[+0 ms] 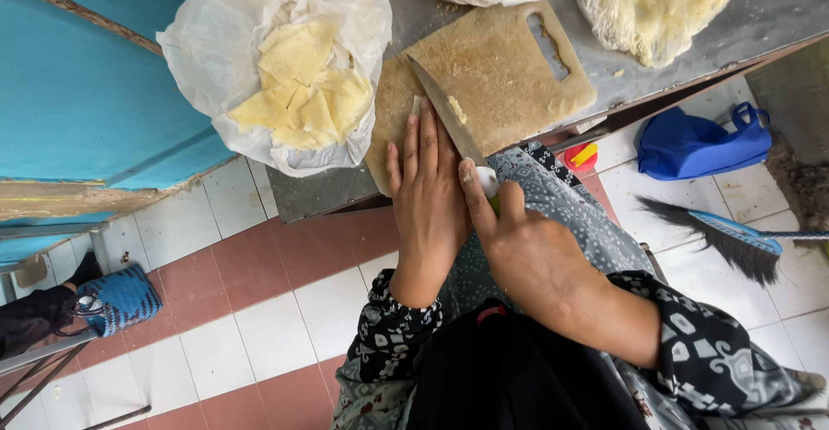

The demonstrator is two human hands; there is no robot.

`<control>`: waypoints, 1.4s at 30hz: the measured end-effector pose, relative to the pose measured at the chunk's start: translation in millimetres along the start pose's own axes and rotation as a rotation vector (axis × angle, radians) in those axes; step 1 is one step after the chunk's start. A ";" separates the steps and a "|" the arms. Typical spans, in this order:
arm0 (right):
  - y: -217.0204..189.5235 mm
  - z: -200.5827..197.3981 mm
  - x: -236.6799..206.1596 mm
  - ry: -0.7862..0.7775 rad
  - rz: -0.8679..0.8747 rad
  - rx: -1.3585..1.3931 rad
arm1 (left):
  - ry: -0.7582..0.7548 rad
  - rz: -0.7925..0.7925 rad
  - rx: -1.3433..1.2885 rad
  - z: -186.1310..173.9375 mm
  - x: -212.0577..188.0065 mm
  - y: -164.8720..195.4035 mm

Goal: The person sits at a metal work table and folds square dough wrappers into filled triangular pastries one at a time, spooning brown filling from a bag onto each wrapper and pinching the edges closed, placing finished pastries into a plastic bag. At one point the person uses a knife to cut a rolled dough sheet into wrapper pieces on a cutting board.

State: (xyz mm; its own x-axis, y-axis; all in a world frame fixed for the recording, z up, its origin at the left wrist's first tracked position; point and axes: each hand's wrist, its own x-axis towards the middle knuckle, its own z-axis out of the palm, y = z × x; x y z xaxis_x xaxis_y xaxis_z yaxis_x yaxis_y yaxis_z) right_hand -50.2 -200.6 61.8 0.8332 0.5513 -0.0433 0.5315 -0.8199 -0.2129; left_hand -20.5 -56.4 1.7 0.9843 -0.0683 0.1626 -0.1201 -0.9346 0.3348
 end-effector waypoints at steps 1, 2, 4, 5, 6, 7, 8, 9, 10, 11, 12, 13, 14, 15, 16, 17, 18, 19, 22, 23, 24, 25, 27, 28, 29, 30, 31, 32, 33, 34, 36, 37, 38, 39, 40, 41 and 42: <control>1.2 -2.5 -1.2 -0.053 0.011 0.014 | 0.006 0.003 0.008 0.0 1.2 0.2; 1.9 -5.3 -2.6 -0.107 0.021 0.030 | 0.011 0.004 0.018 0.0 1.7 0.1; 3.3 -10.4 -1.4 -0.209 0.045 0.044 | 0.007 0.003 0.026 1.0 2.9 -0.2; 4.1 -11.7 2.9 -0.256 0.060 0.041 | 0.003 0.000 0.026 2.0 2.9 0.4; 4.7 -12.9 5.7 -0.306 0.079 0.043 | 0.012 -0.012 0.023 3.0 2.8 0.6; 3.7 -12.4 10.0 -0.246 0.069 0.056 | 0.014 -0.021 0.021 3.6 1.8 0.2; 2.9 -11.3 12.8 -0.180 0.059 0.068 | 0.020 -0.026 0.022 4.6 0.6 0.2; 3.2 -10.8 13.6 -0.105 0.046 0.074 | 0.018 -0.018 0.027 5.5 1.1 -0.5; 3.9 -9.0 14.6 -0.122 0.055 0.071 | 0.021 -0.009 0.032 6.4 1.5 -1.2; 4.9 -9.5 8.2 -0.142 0.062 0.066 | 0.026 -0.004 0.034 7.2 1.8 -1.6; 7.6 -10.6 -0.2 -0.165 0.064 0.057 | 0.042 -0.003 0.031 8.3 2.4 -1.4; 11.0 -10.7 -4.4 -0.164 0.073 0.096 | 0.059 -0.004 0.028 9.0 2.8 -0.8; 14.5 -11.8 -10.9 -0.165 0.086 0.138 | 0.070 -0.004 0.024 9.5 3.1 -0.1; 18.3 -13.1 -16.3 -0.169 0.105 0.184 | 0.079 -0.009 0.017 9.3 2.6 0.5; 23.5 -15.2 -20.8 -0.147 0.115 0.287 | 0.088 -0.013 0.010 9.4 2.2 1.8; 29.8 -18.6 -24.5 -0.120 0.124 0.387 | 0.102 -0.014 0.003 9.2 3.5 3.2; 35.8 -21.7 -26.2 -0.094 0.134 0.488 | 0.112 -0.010 -0.023 8.4 3.7 4.5; 39.0 -24.5 -29.2 0.019 0.078 0.534 | 0.121 -0.009 -0.050 6.2 2.6 4.7; 51.0 -30.6 -35.8 0.298 0.012 0.606 | 0.192 0.030 -0.077 -1.4 6.7 3.2; 57.3 -31.1 -35.9 0.350 0.070 0.588 | 0.220 0.051 -0.080 -4.9 8.6 2.5; 64.8 -31.2 -36.7 0.407 0.132 0.566 | 0.229 0.045 -0.072 -8.7 11.3 1.6; 73.7 -31.4 -37.9 0.477 0.165 0.480 | 0.233 0.049 -0.072 -12.8 14.2 1.3; 100.2 -33.4 -38.3 0.617 0.251 0.292 | 0.206 0.091 -0.094 -20.3 21.3 3.0; 116.8 -35.7 -37.5 0.641 0.298 0.217 | 0.179 0.118 -0.106 -25.1 24.8 2.8; 135.5 -38.6 -34.5 0.663 0.340 0.146 | 0.154 0.140 -0.112 -29.3 28.6 3.2; 154.5 -41.9 -31.2 0.683 0.376 0.082 | 0.161 0.160 -0.133 -33.1 31.8 4.0; 174.8 -45.6 -25.3 0.657 0.437 0.061 | 0.167 0.174 -0.151 -37.0 33.3 4.2; 195.5 -49.2 -17.7 0.627 0.492 0.044 | 0.173 0.181 -0.165 -40.1 34.6 4.6; 214.5 -52.2 -9.9 0.629 0.462 -0.065 | 0.166 0.166 -0.188 -42.9 36.8 3.4; 230.0 -52.6 -3.3 0.620 0.420 -0.167 | 0.155 0.136 -0.207 -45.8 39.1 0.1; 256.8 -51.1 8.6 0.541 0.403 -0.198 | 0.143 0.146 -0.227 -48.9 48.6 -9.1; 268.1 -48.9 14.2 0.509 0.391 -0.219 | 0.143 0.193 -0.231 -48.7 57.8 -14.3; 277.7 -45.3 18.2 0.495 0.365 -0.204 | 0.146 0.242 -0.237 -48.1 66.6 -19.4; 286.9 -41.5 22.4 0.482 0.339 -0.191 | 0.114 0.282 -0.221 -46.6 74.9 -23.2; 295.8 -37.0 25.9 0.468 0.315 -0.177 | 0.079 0.323 -0.206 -43.7 82.9 -25.0; 303.2 -31.3 27.8 0.478 0.275 -0.185 | 0.043 0.365 -0.190 -41.2 88.7 -26.5; 309.9 -25.3 28.0 0.491 0.238 -0.193 | -0.006 0.344 -0.159 -39.0 93.2 -27.9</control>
State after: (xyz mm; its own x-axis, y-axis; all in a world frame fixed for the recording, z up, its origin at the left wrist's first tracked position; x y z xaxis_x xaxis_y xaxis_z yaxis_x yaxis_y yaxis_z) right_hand 141.7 -443.2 19.3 0.8816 0.2502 0.4002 0.3010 -0.9512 -0.0684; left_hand 69.5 -23.0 43.7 0.8837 -0.3714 0.2850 -0.4619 -0.7906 0.4020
